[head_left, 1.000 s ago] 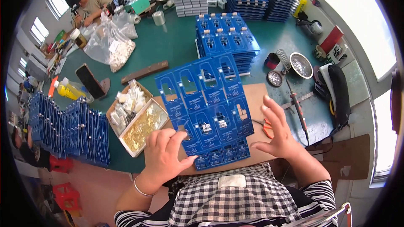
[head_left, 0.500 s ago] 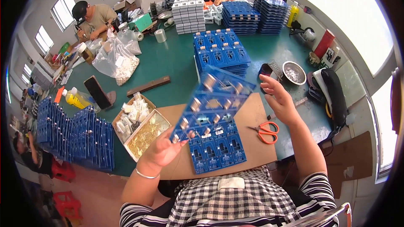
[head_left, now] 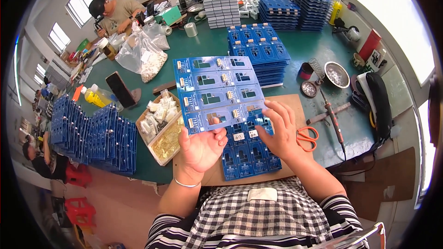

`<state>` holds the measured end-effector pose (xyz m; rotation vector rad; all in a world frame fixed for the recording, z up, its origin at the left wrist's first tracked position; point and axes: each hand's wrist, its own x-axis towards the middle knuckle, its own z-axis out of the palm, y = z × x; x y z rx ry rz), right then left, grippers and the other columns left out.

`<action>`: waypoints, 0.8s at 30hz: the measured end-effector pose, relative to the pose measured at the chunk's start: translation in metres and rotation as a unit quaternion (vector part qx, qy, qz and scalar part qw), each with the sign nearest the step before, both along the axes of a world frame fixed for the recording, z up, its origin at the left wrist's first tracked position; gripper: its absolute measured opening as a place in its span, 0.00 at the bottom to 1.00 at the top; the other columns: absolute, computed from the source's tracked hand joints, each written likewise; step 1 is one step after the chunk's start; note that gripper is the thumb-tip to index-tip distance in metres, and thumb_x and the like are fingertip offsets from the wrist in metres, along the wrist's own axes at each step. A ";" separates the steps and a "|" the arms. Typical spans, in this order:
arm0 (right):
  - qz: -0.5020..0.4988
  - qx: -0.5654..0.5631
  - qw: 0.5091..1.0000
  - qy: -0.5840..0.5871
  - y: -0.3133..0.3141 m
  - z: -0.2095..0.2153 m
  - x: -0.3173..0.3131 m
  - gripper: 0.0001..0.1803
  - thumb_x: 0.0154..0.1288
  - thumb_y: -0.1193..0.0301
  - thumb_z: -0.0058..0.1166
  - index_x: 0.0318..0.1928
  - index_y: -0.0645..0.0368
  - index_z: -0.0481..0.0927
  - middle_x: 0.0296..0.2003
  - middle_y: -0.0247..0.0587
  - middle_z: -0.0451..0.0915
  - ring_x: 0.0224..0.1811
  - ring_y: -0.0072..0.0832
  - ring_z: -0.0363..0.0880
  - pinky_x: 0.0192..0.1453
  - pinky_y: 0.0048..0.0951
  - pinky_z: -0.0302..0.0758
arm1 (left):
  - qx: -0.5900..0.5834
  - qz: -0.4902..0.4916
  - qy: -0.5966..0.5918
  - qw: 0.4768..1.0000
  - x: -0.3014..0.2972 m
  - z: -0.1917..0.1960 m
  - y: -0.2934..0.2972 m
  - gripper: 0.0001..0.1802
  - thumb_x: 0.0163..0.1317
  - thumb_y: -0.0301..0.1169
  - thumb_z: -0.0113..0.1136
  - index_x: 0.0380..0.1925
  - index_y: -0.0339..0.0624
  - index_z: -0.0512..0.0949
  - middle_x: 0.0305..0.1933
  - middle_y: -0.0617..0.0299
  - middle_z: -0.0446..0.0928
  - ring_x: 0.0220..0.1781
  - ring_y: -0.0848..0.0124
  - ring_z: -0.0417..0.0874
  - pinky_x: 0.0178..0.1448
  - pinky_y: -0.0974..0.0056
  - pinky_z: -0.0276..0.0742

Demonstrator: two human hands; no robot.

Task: The person solders wires and components onto circuit boards with a soldering iron at a factory workbench.

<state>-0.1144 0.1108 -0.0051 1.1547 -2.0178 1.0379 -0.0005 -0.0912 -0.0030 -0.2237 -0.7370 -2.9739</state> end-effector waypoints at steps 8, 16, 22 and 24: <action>-0.046 -0.003 0.993 0.105 -0.004 0.019 -0.008 0.15 0.49 0.74 0.64 0.39 0.48 0.78 0.39 0.26 0.76 0.42 0.29 0.74 0.48 0.34 0.64 | 0.038 -0.011 0.009 0.999 0.008 0.028 0.024 0.46 0.53 0.67 0.59 0.57 0.38 0.69 0.43 0.62 0.68 0.43 0.68 0.67 0.47 0.64 0.65; -0.026 -0.006 0.977 0.211 0.008 0.019 -0.024 0.15 0.45 0.77 0.62 0.38 0.57 0.80 0.36 0.30 0.77 0.36 0.29 0.73 0.39 0.31 0.67 | 0.051 -0.041 0.019 0.998 0.003 0.028 0.034 0.47 0.55 0.69 0.54 0.60 0.40 0.68 0.43 0.65 0.68 0.43 0.70 0.66 0.48 0.64 0.63; -0.038 -0.058 0.973 0.218 0.021 0.039 -0.032 0.16 0.42 0.82 0.64 0.36 0.59 0.80 0.33 0.33 0.78 0.33 0.33 0.73 0.35 0.29 0.71 | -0.114 0.043 0.013 0.993 0.009 0.020 0.043 0.48 0.55 0.67 0.56 0.59 0.34 0.69 0.42 0.66 0.69 0.42 0.73 0.67 0.47 0.68 0.64; -0.033 -0.093 0.979 0.178 0.027 0.053 -0.037 0.15 0.41 0.86 0.64 0.33 0.60 0.79 0.29 0.36 0.78 0.29 0.34 0.73 0.32 0.31 0.71 | -0.209 0.109 0.059 0.970 0.002 0.011 0.032 0.32 0.62 0.52 0.60 0.55 0.35 0.74 0.40 0.69 0.70 0.39 0.78 0.65 0.45 0.71 0.62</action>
